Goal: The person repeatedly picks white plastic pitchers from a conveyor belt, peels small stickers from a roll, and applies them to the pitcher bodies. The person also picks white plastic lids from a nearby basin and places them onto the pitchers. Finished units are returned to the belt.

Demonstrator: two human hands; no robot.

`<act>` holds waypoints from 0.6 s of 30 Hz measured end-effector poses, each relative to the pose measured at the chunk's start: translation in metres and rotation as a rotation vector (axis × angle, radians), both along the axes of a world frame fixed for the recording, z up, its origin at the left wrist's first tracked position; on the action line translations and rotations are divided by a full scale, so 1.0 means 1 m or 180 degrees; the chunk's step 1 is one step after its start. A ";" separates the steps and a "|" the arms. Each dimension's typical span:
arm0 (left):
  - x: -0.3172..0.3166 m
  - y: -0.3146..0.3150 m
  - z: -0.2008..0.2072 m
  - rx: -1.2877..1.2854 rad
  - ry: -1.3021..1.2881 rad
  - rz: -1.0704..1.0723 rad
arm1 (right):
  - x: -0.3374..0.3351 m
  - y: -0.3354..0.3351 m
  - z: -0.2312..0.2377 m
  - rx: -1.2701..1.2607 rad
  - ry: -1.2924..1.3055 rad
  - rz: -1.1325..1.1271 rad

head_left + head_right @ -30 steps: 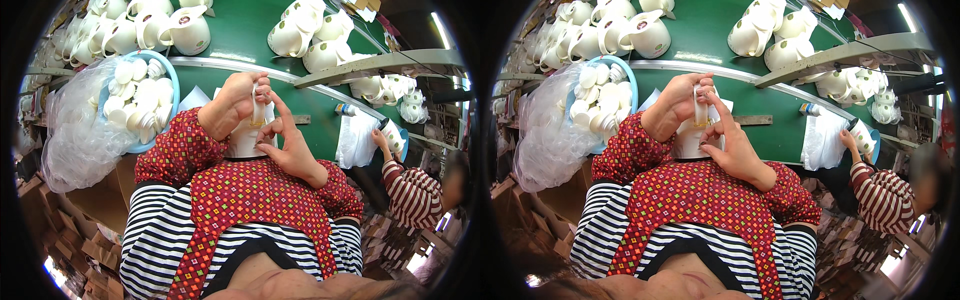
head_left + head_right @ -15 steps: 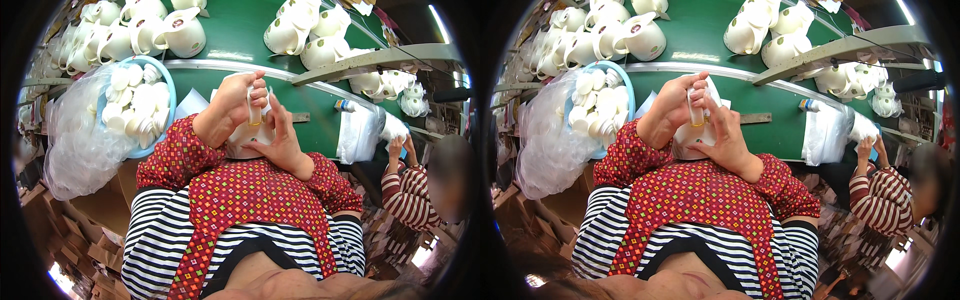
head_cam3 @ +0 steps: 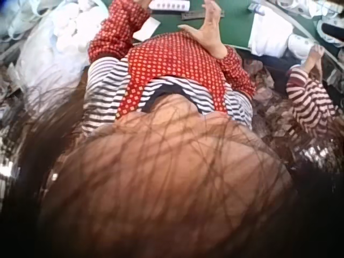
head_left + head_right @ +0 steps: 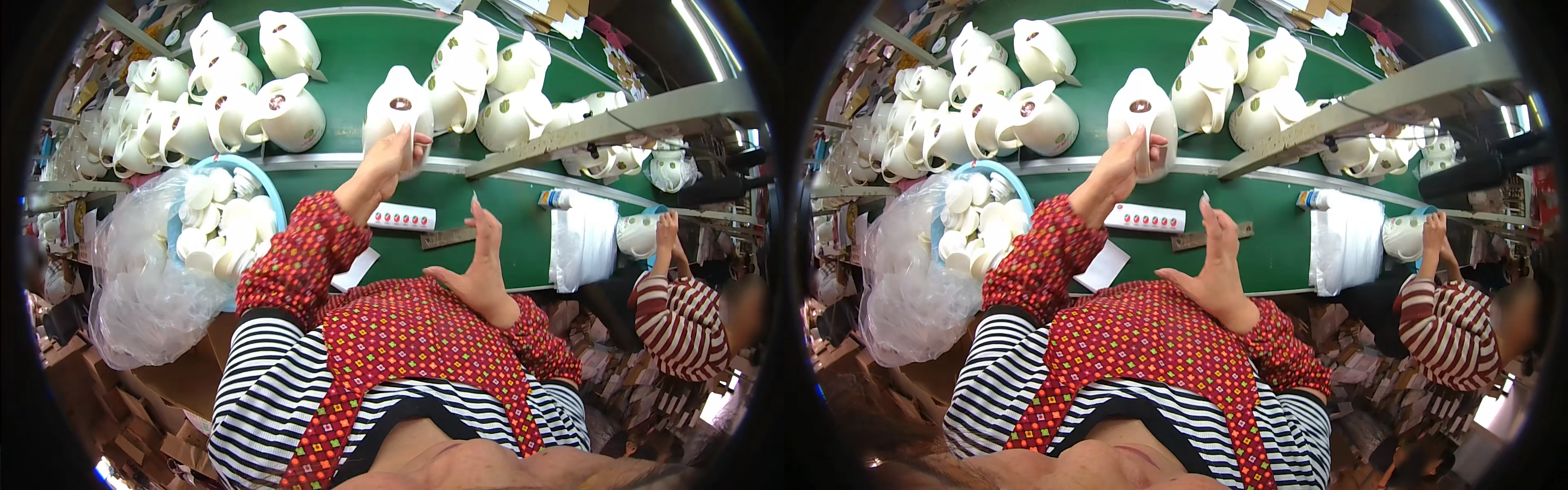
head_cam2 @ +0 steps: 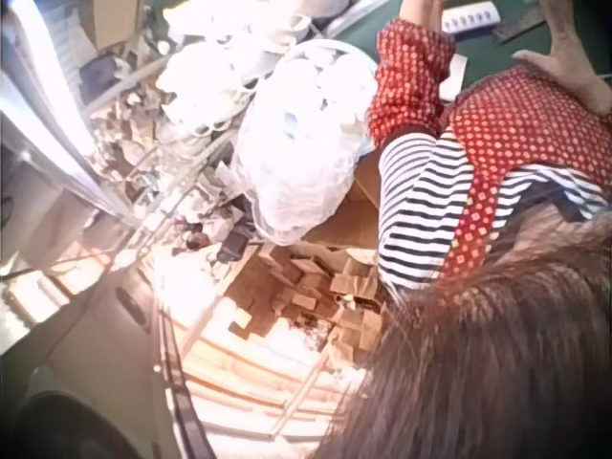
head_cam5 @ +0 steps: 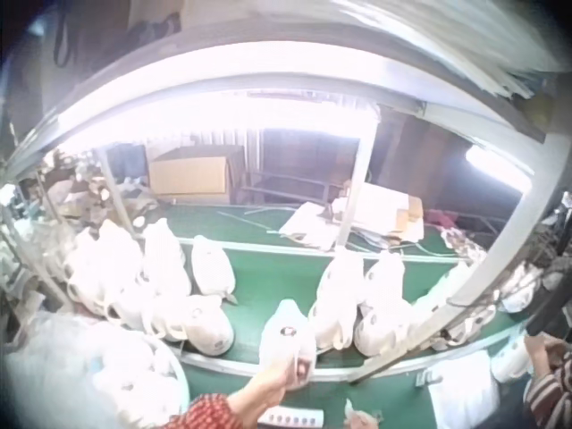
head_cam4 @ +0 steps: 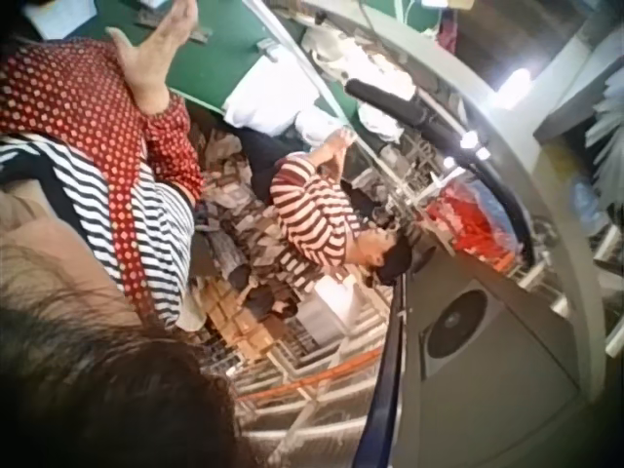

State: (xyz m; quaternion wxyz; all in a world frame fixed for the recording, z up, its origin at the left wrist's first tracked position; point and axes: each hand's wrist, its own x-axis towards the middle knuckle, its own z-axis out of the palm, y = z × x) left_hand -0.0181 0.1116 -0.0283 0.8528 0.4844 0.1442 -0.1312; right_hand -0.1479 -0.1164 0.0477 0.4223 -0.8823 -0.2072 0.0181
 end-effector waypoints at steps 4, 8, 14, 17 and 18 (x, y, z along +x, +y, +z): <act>0.069 0.014 -0.056 0.0708 -0.0358 0.0413 | 0.002 -0.005 -0.002 0.0015 0.0358 -0.0032; 0.098 0.041 -0.086 0.1496 -0.0598 0.0413 | 0.005 -0.007 -0.002 0.0057 0.0411 -0.0041; 0.058 0.097 -0.039 0.4748 -0.1871 0.1625 | 0.016 -0.013 0.001 0.0102 0.0351 -0.0274; 0.033 0.185 -0.031 0.5097 -0.1347 0.2487 | 0.018 -0.016 0.002 0.0287 0.0395 -0.0286; 0.026 0.218 -0.044 0.5455 -0.1122 0.2647 | 0.018 -0.014 0.003 0.0281 0.0400 -0.0227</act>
